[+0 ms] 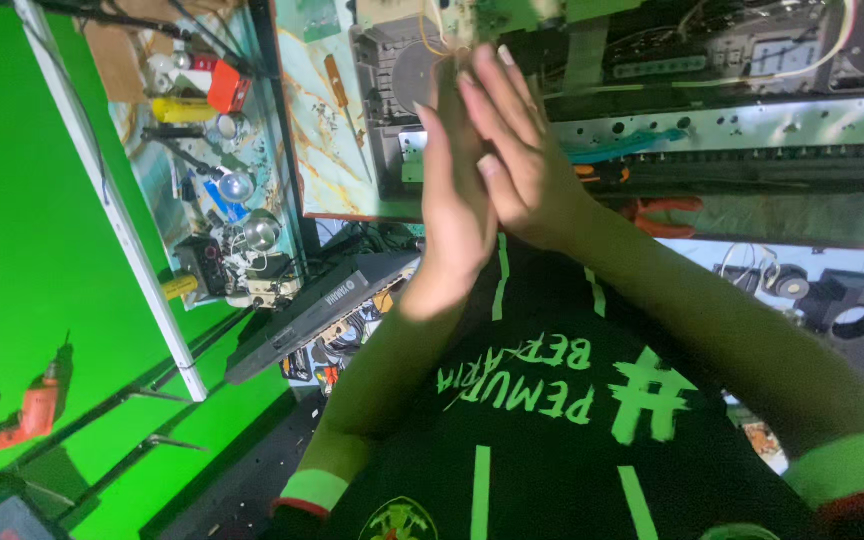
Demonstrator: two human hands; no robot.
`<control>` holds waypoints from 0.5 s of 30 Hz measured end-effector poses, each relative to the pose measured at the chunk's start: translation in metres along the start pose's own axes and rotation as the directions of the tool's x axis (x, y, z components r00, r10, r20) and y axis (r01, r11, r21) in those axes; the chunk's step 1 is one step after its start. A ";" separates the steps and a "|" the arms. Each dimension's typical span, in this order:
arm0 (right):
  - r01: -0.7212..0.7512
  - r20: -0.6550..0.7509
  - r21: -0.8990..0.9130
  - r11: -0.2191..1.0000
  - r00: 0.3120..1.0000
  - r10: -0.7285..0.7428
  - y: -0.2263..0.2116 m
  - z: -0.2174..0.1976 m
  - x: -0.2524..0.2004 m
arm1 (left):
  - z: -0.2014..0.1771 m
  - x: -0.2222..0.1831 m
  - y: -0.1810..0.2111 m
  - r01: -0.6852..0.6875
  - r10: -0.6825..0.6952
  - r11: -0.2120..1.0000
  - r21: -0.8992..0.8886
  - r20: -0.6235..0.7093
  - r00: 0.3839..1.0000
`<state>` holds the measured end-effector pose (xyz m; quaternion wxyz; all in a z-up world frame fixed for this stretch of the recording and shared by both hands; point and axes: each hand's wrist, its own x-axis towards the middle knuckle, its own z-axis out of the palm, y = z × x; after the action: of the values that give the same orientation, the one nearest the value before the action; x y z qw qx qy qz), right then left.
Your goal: The person disconnects and reconnects various multi-colored wires and internal components of an electronic keyboard, using a screwdriver to handle small parts and a blue brush to clean the circuit boards and chassis.
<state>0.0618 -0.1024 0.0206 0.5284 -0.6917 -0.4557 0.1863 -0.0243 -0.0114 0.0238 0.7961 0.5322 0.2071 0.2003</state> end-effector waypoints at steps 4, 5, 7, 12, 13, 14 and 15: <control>-0.255 0.148 0.628 0.735 0.967 0.209 -0.005 0.002 -0.001 | -0.023 0.007 -0.008 -0.361 0.197 0.436 0.825 0.304 0.932; -0.312 0.207 0.718 0.622 0.949 0.238 -0.007 0.003 -0.003 | -0.026 0.014 -0.016 -0.288 0.171 0.368 0.884 0.240 0.955; -0.174 0.040 0.637 0.751 0.980 0.192 -0.011 0.004 -0.008 | -0.032 0.008 -0.028 -0.111 0.042 0.554 0.825 0.106 0.994; 0.008 -0.010 -0.338 0.941 1.000 -0.012 0.007 -0.011 -0.007 | -0.031 -0.025 -0.028 0.228 -0.201 0.934 -0.276 0.122 0.972; -0.210 -0.035 -0.158 0.965 0.978 0.207 0.014 -0.018 -0.013 | -0.032 -0.031 -0.021 0.092 -0.090 0.996 -0.008 0.097 0.991; -0.402 -0.037 0.021 0.915 0.915 0.402 0.027 -0.028 -0.013 | -0.040 -0.025 -0.010 -0.071 0.039 0.962 0.264 0.126 0.991; -0.518 0.030 -0.152 0.842 0.849 0.528 0.040 -0.037 -0.017 | -0.046 -0.016 0.001 -0.230 0.156 0.830 0.508 0.184 0.970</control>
<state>0.0979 -0.1380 -0.0052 0.3921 -0.8174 -0.2800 0.3157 -0.0627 0.0158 0.0101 0.6078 0.7600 0.1447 0.1791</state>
